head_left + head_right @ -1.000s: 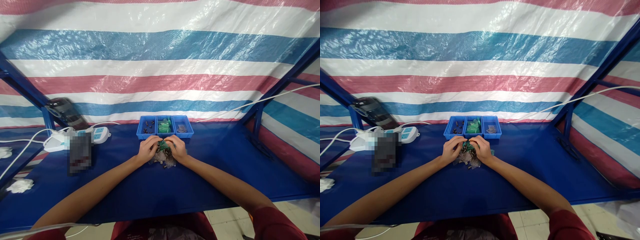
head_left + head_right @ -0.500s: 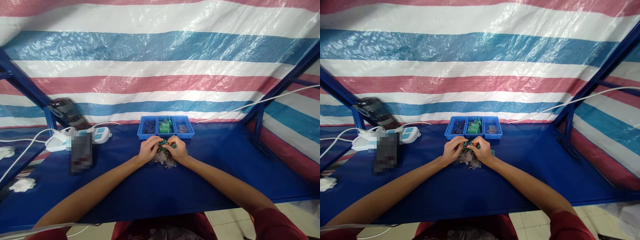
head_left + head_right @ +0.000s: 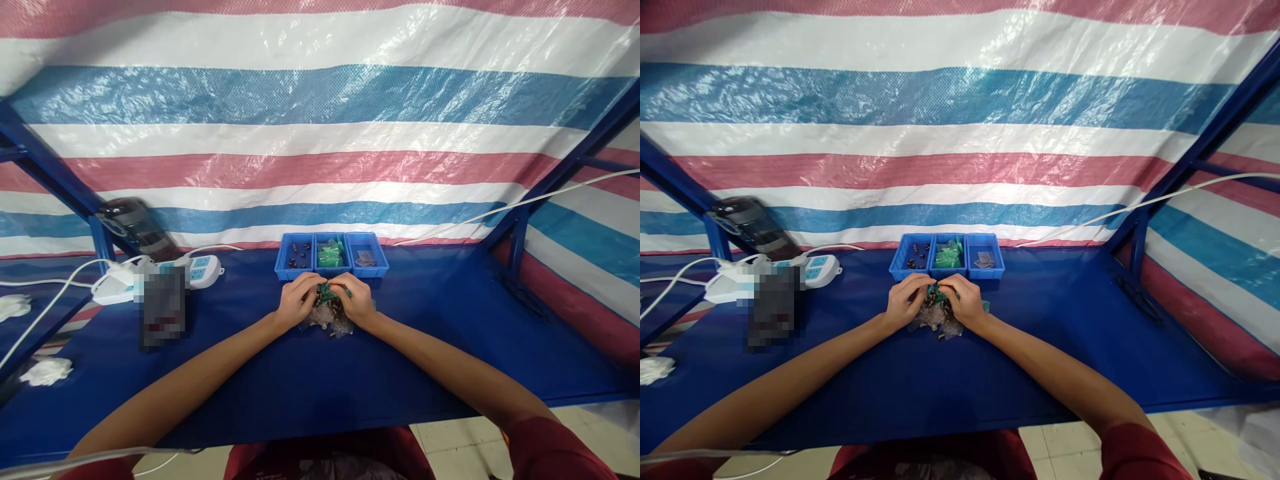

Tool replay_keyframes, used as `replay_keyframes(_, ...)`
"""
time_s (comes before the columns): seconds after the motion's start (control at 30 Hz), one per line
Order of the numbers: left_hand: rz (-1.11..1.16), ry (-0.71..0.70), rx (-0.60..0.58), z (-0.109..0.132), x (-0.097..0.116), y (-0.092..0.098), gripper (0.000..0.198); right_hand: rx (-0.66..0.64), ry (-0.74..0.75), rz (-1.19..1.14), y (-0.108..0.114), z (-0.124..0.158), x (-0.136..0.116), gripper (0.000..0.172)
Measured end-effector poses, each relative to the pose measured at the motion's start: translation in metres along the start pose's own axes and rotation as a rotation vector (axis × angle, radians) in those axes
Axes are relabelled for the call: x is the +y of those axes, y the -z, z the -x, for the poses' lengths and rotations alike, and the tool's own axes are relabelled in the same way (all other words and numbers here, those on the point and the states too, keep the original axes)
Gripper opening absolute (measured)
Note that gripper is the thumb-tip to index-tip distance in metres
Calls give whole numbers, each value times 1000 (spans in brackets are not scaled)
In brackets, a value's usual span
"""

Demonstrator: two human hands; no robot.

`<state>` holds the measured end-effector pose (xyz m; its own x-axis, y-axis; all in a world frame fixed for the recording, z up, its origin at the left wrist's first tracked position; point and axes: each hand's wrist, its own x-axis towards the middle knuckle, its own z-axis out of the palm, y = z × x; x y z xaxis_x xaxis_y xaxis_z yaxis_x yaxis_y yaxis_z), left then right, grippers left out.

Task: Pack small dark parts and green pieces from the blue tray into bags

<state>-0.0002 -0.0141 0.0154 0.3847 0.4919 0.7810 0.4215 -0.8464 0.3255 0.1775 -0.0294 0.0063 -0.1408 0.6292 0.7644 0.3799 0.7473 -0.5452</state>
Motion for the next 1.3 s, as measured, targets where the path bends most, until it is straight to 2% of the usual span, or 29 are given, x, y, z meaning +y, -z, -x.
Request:
replay_keyframes(0.17, 10, -10, 3, 1, -2, -1, 23, 22, -55, -3, -3, 3, 4, 13)
replay_keyframes(0.27, 7, -15, 9, 1, -2, -1, 23, 42, -93, -14, -4, 4, 4, 19)
replay_keyframes(0.37, 7, -23, 9, 0, -2, -1, 23, 0, -62, -23, -3, 3, 2, 16)
replay_keyframes(0.47, 12, -19, 5, 0, -1, -1, 24, -16, -34, -19, -1, 2, 0, 19)
replay_keyframes(0.8, 8, -13, -5, 1, -1, 0, 24, -5, -70, 4, -2, 2, 1, 20)
replay_keyframes(1.3, 29, -18, 3, 0, -3, -2, 25, 7, -37, -9, 0, 0, 0, 18)
